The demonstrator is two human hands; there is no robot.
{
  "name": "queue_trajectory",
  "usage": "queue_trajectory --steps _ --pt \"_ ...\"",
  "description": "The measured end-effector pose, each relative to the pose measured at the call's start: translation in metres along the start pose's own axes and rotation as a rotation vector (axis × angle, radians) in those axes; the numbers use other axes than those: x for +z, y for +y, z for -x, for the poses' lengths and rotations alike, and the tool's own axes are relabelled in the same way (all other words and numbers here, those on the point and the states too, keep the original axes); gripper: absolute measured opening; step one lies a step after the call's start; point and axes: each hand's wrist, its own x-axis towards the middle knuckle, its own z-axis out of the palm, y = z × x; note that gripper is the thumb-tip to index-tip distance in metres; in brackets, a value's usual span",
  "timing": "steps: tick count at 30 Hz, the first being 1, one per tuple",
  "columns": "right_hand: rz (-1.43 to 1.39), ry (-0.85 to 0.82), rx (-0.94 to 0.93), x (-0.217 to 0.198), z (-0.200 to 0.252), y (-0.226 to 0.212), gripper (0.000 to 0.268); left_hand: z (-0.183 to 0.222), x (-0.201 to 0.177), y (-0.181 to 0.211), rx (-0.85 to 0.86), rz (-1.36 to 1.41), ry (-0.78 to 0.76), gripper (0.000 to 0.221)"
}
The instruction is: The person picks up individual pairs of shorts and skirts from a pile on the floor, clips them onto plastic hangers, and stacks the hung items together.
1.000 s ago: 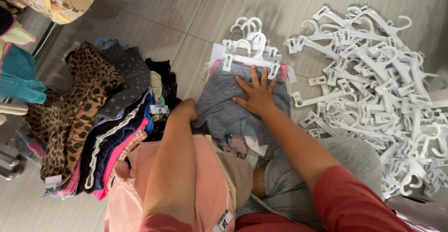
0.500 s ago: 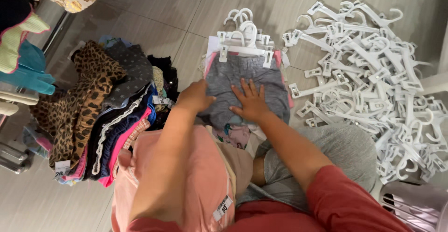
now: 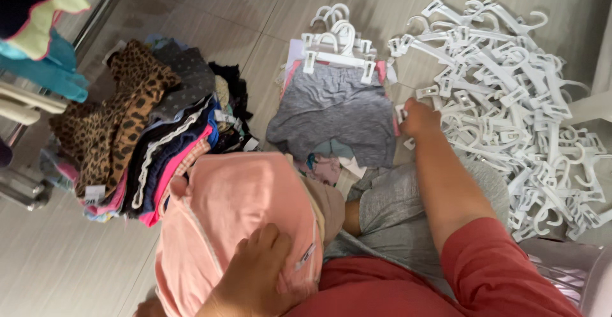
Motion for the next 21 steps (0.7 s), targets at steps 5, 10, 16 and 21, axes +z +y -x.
queue_trajectory --steps 5,10,16,21 --pt "-0.33 0.683 -0.021 -0.002 -0.012 0.019 0.02 0.021 0.038 -0.007 0.007 -0.049 0.263 0.07" --pt "-2.011 1.22 -0.182 -0.063 0.01 0.067 0.047 0.023 0.034 -0.005 0.042 0.072 0.463 0.022" --pt "-1.793 1.792 0.004 -0.074 0.04 0.137 0.037 0.017 0.024 -0.005 0.061 0.097 0.385 0.011" --pt "-2.399 1.981 -0.032 -0.076 0.062 0.174 0.022 0.009 0.025 0.008 -0.017 -0.02 0.346 0.09"
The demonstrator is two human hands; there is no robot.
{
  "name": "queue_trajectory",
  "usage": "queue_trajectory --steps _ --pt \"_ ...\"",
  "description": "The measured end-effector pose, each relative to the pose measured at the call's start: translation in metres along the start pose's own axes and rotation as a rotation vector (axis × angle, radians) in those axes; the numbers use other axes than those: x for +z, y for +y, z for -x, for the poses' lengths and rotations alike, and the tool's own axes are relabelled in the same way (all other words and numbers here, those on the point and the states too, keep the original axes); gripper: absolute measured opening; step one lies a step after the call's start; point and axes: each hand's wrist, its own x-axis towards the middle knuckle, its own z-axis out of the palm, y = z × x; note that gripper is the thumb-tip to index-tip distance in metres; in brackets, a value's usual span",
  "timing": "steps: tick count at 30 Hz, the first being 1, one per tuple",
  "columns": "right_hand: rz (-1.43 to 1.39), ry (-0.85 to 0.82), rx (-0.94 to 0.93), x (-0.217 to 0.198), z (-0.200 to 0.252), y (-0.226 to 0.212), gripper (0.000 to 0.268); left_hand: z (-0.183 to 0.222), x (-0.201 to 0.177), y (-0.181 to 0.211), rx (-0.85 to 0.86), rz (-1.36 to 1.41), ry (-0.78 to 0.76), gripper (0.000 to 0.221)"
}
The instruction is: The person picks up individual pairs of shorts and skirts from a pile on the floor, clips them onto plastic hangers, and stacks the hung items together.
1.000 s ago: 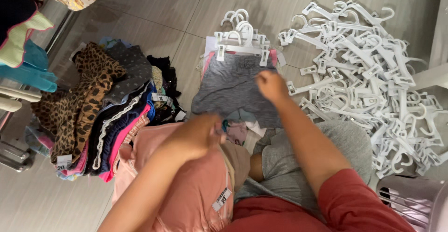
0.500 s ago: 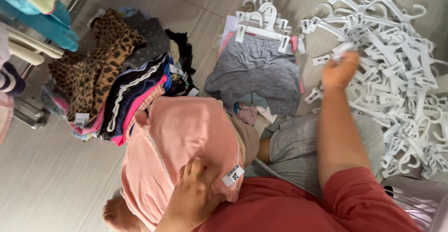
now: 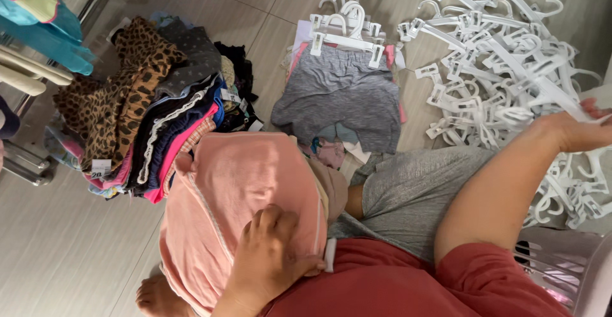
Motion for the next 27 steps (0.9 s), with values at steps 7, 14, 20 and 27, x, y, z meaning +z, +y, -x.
queue_trajectory --steps 7,14,20,27 --pt "-0.319 0.539 0.161 -0.031 -0.045 0.0 0.017 -0.007 0.021 0.005 0.036 -0.085 0.168 0.016" --pt "-0.276 0.24 0.185 -0.011 -0.05 0.004 0.018 -0.001 0.012 -0.001 0.04 0.0 0.068 0.048" --pt "1.385 -0.895 0.084 0.021 -0.001 0.015 0.041 0.002 0.016 0.0 0.007 -0.066 -0.02 0.06" --pt "1.519 -1.105 -0.419 0.014 -0.01 -0.011 0.012 -0.009 0.016 0.001 0.065 0.122 0.04 0.018"
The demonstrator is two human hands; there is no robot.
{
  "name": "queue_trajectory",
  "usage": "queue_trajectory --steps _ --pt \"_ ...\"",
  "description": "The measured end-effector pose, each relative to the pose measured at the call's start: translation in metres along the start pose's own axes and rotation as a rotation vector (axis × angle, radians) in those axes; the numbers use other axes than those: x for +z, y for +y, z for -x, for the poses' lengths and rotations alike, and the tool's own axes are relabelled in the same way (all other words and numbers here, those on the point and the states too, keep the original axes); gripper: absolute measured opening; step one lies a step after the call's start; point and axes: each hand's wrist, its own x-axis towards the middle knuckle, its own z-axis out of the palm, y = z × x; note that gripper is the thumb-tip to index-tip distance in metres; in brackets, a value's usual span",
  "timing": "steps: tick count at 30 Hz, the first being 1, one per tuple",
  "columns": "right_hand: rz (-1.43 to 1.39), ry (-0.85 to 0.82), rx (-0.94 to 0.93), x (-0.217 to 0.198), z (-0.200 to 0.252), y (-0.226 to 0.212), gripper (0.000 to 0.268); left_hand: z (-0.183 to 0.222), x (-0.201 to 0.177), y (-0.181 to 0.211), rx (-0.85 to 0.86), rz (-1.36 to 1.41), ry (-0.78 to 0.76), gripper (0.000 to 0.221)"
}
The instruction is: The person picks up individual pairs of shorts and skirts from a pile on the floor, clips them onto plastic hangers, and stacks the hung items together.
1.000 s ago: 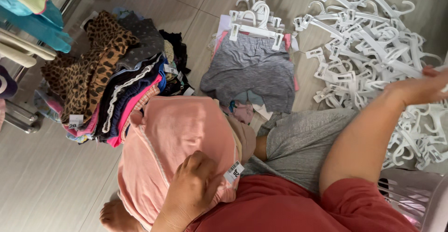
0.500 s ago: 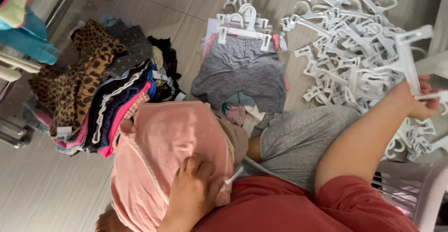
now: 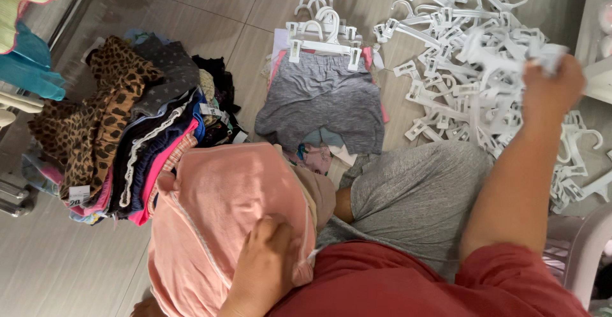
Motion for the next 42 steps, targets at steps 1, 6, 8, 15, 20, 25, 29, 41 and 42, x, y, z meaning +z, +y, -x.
queue_trajectory --steps 1,6,8,15,20,25,29,41,42 --pt "0.001 0.0 0.0 -0.004 0.006 0.003 0.012 -0.002 -0.008 -0.003 0.0 0.001 0.0 0.018" --pt "-0.97 0.223 0.828 -0.005 0.039 0.031 0.029 -0.01 -0.039 0.003 0.082 0.158 -0.103 0.05" --pt "-1.24 0.42 0.904 -0.006 0.051 0.038 0.023 -0.012 -0.024 -0.001 0.103 0.05 -0.155 0.048" --pt "-0.142 -0.285 0.786 -0.034 0.106 -0.005 0.028 -0.019 0.02 -0.028 0.253 -0.24 -0.147 0.023" --pt "-0.739 -0.077 0.569 -0.003 0.115 0.022 0.03 -0.034 -0.031 -0.006 0.211 0.157 -0.191 0.017" --pt "-1.492 -0.068 0.753 0.003 0.106 0.048 0.036 -0.061 -0.038 -0.012 0.345 0.261 0.219 0.026" --pt "-1.76 -0.03 0.72 -0.023 0.098 0.052 0.023 -0.053 -0.048 -0.082 0.092 0.397 0.148 0.009" --pt "-1.137 -0.484 -0.015 -0.097 0.074 -0.154 0.027 -0.25 -0.019 -0.113 0.553 1.165 -0.902 0.083" --pt "-0.861 -0.448 0.021 -0.107 0.08 -0.171 0.028 -0.265 -0.005 -0.122 0.542 1.156 -0.807 0.08"
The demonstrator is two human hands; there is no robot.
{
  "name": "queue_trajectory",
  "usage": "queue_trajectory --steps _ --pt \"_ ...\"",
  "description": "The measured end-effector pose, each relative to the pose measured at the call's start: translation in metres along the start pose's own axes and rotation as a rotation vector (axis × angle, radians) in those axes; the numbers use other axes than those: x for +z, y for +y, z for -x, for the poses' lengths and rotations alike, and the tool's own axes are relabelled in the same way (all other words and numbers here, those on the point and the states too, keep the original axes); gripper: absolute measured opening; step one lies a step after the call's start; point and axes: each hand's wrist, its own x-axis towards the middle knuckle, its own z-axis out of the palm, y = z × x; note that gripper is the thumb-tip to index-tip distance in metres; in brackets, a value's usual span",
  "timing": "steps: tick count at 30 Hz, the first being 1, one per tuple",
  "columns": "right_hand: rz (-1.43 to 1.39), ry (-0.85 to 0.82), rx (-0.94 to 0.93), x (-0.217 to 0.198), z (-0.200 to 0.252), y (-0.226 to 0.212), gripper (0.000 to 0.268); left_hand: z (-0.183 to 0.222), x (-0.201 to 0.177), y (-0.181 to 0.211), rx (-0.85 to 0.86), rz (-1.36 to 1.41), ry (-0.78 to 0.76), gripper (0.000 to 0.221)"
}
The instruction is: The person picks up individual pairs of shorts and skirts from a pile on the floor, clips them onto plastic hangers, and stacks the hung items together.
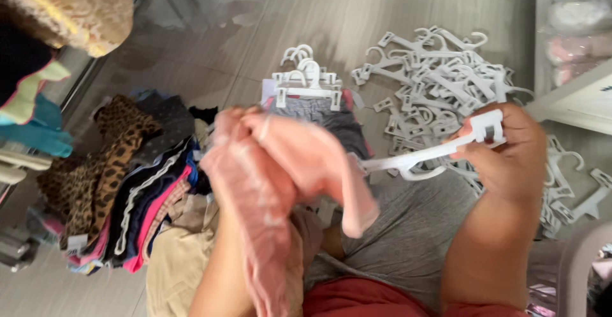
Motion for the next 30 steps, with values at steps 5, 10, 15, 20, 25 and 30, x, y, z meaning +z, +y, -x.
queue_trajectory --steps 5,10,15,20,25,30 --pt "-0.146 0.165 -0.222 -0.007 0.009 0.018 0.031 -0.061 0.002 -0.021 0.114 -0.167 0.373 0.066" --pt "-0.629 -0.327 -0.187 0.066 0.021 0.006 0.038 -0.062 0.031 -0.011 0.206 -0.353 0.731 0.053" --pt "0.192 -0.478 -0.246 0.18 0.052 -0.012 0.092 -0.062 0.046 0.019 0.332 -0.617 1.108 0.035" --pt "0.334 -0.478 -0.076 0.212 0.066 0.041 0.076 -0.04 0.064 0.046 0.421 -0.812 1.401 0.022" --pt "0.139 -0.364 0.102 0.183 0.015 0.051 0.058 -0.027 0.07 0.068 0.502 -0.999 1.675 0.012" --pt "0.297 -0.303 0.0 0.15 -0.041 0.055 0.048 -0.024 0.063 0.065 0.389 -0.541 1.285 0.023"
